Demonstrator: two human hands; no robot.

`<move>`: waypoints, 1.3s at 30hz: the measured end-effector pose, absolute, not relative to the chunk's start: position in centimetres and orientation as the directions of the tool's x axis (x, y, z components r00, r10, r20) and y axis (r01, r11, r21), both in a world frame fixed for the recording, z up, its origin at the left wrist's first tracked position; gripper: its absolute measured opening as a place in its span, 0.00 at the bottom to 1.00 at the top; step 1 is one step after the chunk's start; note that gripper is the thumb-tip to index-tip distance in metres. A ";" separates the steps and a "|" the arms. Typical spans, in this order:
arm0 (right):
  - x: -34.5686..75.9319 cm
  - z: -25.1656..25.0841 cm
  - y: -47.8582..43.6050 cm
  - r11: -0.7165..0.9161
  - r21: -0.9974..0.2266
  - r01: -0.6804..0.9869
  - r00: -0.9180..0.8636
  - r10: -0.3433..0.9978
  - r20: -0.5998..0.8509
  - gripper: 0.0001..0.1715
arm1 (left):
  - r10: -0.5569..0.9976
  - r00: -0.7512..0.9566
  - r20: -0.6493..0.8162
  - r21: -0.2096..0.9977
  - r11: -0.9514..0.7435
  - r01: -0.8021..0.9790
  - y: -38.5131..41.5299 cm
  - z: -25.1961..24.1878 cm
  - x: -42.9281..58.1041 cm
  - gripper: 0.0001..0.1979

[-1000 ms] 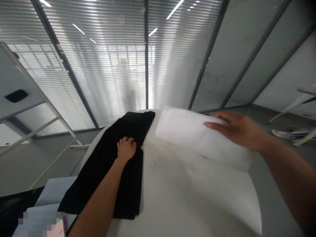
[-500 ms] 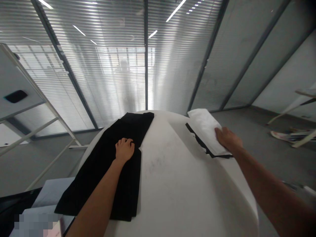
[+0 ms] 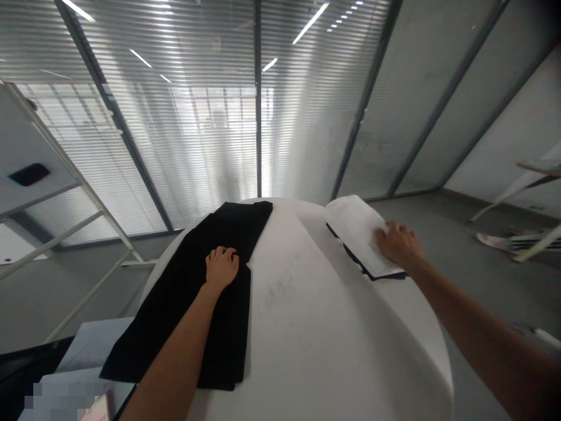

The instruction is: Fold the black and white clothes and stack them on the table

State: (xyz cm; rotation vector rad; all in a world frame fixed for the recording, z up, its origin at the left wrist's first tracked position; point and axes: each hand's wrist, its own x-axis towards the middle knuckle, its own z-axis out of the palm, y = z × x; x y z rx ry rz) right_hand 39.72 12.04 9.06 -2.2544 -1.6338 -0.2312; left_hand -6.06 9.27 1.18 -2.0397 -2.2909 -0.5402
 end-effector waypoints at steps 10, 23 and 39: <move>32.0 10.6 11.1 0.146 0.023 0.989 -0.136 0.837 0.531 0.29 | 0.955 -0.133 0.267 0.235 0.070 0.969 9.3 0.9 -6.3 0.18; 23.5 -1.7 9.3 0.375 0.030 0.927 -0.371 0.899 0.233 0.30 | 0.952 -0.127 0.278 0.235 0.061 0.970 9.7 0.8 -6.3 0.17; 24.5 -1.0 9.0 0.406 0.008 0.914 -0.394 0.881 0.263 0.31 | 0.992 -0.057 0.110 0.320 0.019 0.947 8.4 3.0 -7.3 0.18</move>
